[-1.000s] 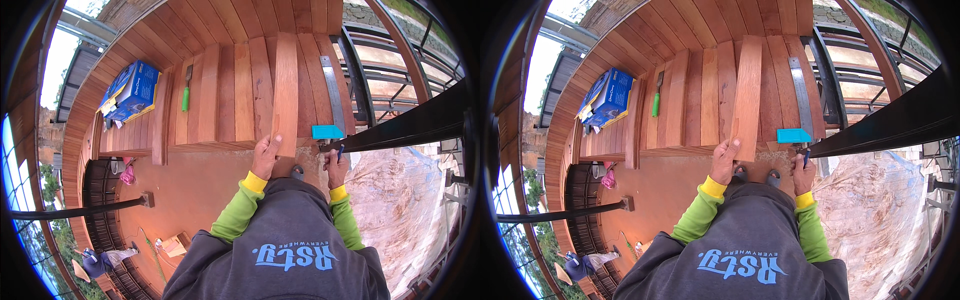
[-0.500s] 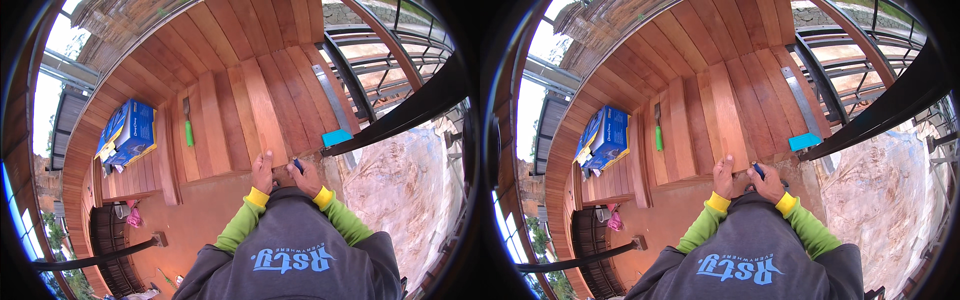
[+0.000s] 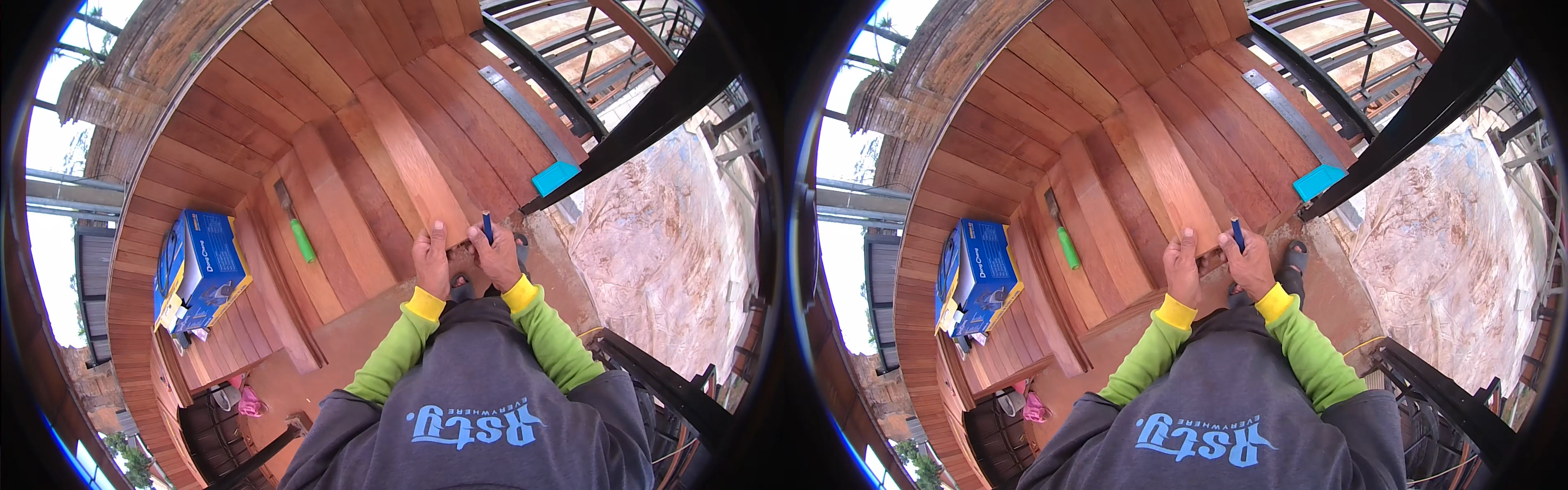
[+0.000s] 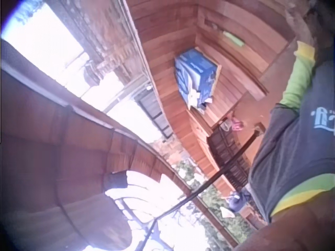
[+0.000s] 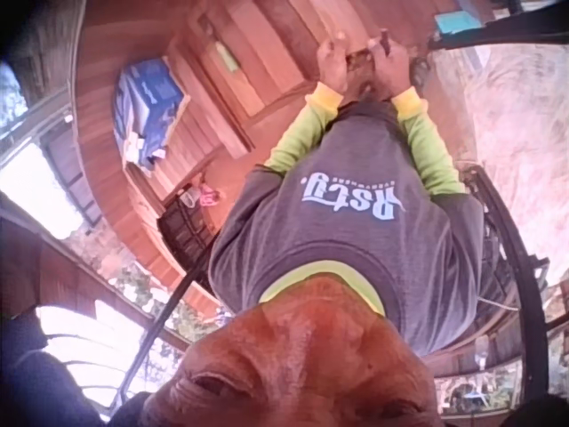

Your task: The person positions wooden planks on a curved wooden ceiling, aligns them with existing planks, and marks the wood using a pencil and a metal square. The person repeatedly adjusts the plank position and marks along the edges.

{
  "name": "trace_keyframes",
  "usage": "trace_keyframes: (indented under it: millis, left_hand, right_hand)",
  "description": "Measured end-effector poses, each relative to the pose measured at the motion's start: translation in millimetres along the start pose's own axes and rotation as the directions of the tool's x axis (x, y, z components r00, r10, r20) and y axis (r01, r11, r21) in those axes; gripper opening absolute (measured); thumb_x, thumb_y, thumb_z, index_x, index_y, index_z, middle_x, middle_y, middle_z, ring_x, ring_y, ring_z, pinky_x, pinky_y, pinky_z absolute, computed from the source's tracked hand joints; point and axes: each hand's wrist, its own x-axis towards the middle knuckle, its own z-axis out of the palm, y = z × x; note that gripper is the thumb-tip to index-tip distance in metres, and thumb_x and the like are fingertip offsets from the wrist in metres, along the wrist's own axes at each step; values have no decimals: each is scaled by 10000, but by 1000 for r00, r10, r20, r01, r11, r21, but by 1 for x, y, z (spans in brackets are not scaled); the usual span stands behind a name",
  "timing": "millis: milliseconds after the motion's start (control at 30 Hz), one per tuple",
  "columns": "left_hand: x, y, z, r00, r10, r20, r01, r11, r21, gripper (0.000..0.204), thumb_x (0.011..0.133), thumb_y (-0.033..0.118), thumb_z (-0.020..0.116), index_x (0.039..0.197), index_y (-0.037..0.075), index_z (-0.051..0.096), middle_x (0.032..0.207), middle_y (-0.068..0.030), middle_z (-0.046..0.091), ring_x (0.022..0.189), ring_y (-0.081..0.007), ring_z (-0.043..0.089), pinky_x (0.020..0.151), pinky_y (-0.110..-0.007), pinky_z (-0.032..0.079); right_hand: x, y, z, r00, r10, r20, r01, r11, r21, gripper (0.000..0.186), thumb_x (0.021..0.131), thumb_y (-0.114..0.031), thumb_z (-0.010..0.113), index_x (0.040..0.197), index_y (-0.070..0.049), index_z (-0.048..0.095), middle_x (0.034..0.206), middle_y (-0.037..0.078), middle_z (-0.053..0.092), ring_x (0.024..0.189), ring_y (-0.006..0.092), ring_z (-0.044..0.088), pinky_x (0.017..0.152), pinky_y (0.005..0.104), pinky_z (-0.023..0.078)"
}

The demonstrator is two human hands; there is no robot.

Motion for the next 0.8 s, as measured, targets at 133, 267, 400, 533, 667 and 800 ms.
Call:
trace_keyframes:
  millis: [133,267,400,533,667,800]
  left_hand:
    - [10,-9,-15,1000,-21,-8,22,998,64,260,958,348,581,958,89,563,712,32,554,549,-44,496,469,-186,393]
    - [49,11,-22,996,-11,-83,25,985,169,252,956,332,587,954,83,551,728,25,563,567,-58,518,496,-200,427]
    - [123,40,-21,990,-7,-141,41,969,243,269,950,338,595,929,72,565,752,9,585,606,-78,538,540,-230,448]
    - [180,39,-24,967,138,-215,-50,928,370,294,945,340,607,874,55,598,771,-4,607,645,-83,535,600,-235,452]
    - [199,16,-28,916,329,-231,-203,874,441,305,941,327,622,839,40,615,779,-5,617,683,-83,527,647,-236,454]
    - [200,13,-33,906,346,-242,-216,872,439,302,941,316,624,839,31,609,775,0,603,692,-78,513,645,-244,447]
  right_hand:
    - [3,3,-8,995,74,-67,-71,996,48,258,947,-262,593,846,-25,611,634,-14,552,558,57,483,523,225,383]
    - [6,9,-8,997,-9,-82,11,1000,19,254,953,-253,579,842,-26,603,635,-8,559,538,51,473,499,217,367]
    - [3,5,-3,997,38,-61,-33,996,80,250,963,-247,558,867,-20,599,638,-2,568,540,42,470,494,211,362]
    - [1,8,-3,993,112,-23,-106,977,185,243,966,-242,549,907,-10,593,646,-1,570,542,32,463,489,207,365]
    - [4,7,-9,995,94,18,-96,978,184,213,941,-196,586,933,17,590,706,21,587,618,67,527,570,228,429]
    - [4,12,-11,993,116,30,-119,977,178,206,930,-171,603,944,34,587,752,45,592,677,97,572,638,249,464]
